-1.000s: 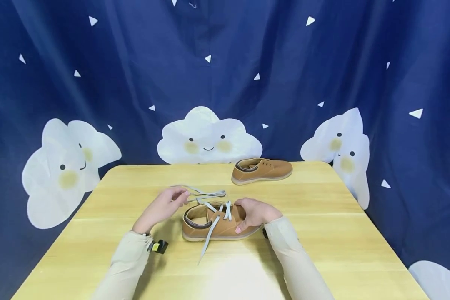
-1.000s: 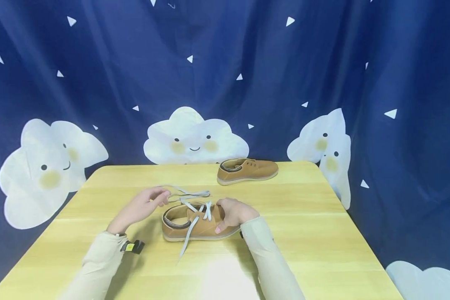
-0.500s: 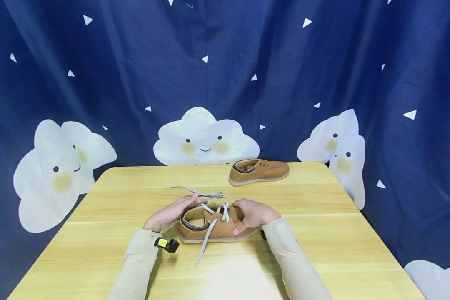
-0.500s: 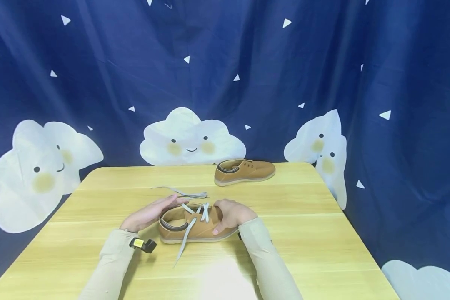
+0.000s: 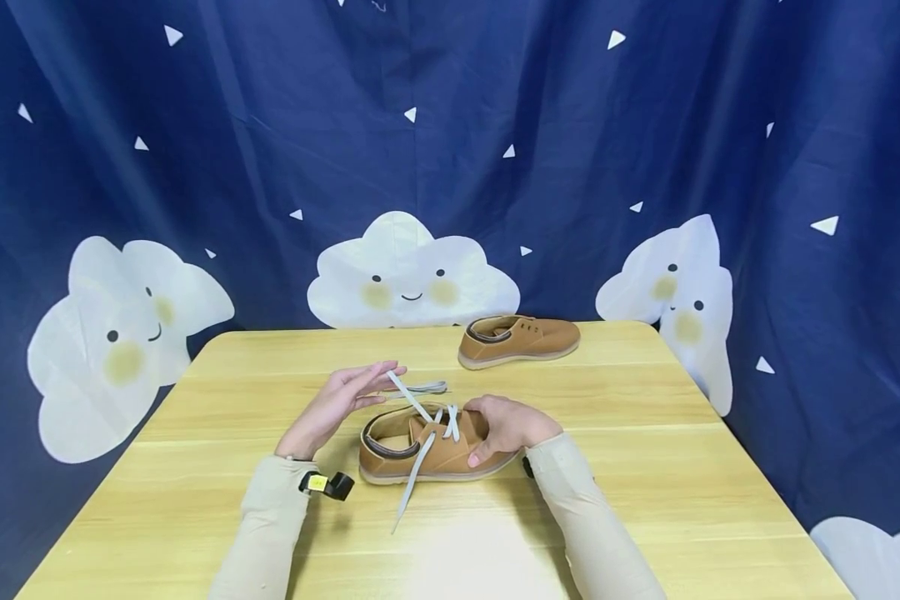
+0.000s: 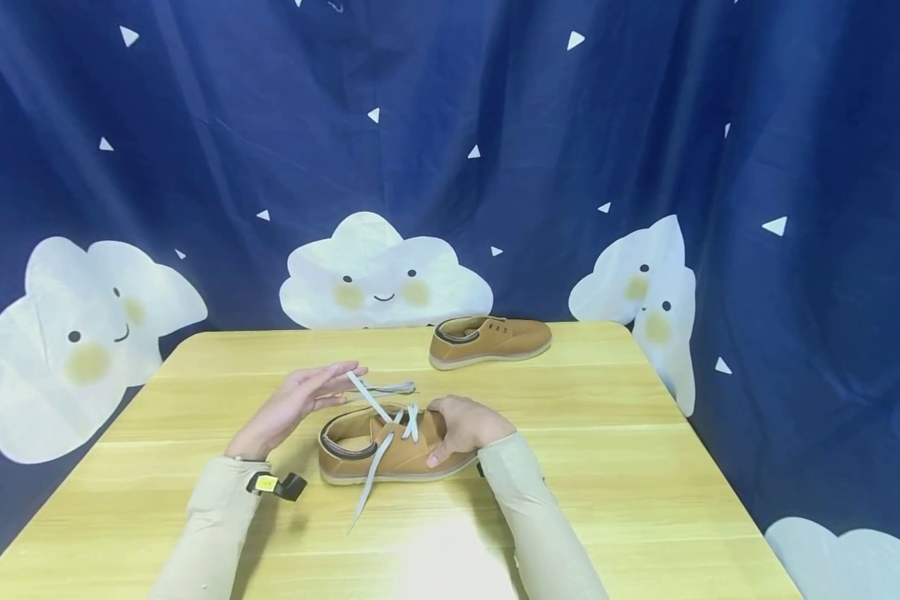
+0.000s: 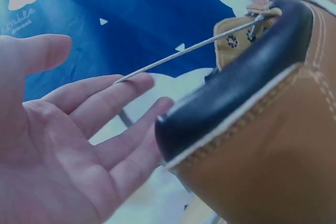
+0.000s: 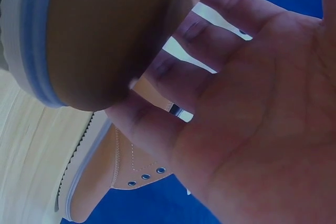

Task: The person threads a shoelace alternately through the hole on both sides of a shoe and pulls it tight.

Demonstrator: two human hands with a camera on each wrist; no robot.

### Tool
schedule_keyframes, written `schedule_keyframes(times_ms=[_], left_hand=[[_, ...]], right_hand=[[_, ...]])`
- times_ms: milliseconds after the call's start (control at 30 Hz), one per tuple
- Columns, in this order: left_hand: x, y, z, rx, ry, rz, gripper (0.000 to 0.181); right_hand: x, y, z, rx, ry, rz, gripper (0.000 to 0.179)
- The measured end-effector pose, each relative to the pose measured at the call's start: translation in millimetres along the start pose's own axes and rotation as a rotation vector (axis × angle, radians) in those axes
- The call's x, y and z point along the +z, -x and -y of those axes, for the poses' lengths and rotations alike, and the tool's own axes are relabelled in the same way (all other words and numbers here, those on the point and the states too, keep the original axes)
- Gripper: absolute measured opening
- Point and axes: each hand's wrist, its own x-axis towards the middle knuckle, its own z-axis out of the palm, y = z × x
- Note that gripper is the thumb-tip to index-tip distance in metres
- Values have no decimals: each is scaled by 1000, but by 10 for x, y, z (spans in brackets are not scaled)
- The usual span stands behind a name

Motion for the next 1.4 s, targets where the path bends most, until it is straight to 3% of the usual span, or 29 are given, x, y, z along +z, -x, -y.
schedule_keyframes(times_ms=[133,333,500,667,767,867,1000,1100,1233,1400], left_hand=[[15,14,-82,37,-25,-41,53],[130,87,-248,141,-189,-48,49],[298,172,-461,242,-274,-5,45],[477,248,-640,305,-345,58,45],[561,282,-708,351,-392,82,45],[609,299,-737,382,-404,75,49],[600,279,-699,384,-376,5,57],[556,213,-577,350,-421,-41,48],[511,105,-346,288,-606,-10,28],[514,63,-196,242,-818,54,24]], right_hand=[[-4,-11,6,3,-5,-2,88],[-43,-14,-1,-24,-10,29,89],[-129,35,38,-165,-52,-10,85],[-175,82,281,-422,-237,-178,52],[-155,103,448,-515,-390,-244,31],[-146,130,555,-554,-548,-329,25],[-184,193,607,-572,-744,-463,25],[-215,218,600,-594,-854,-515,19],[-225,226,607,-590,-931,-579,16],[-230,218,632,-520,-959,-620,21]])
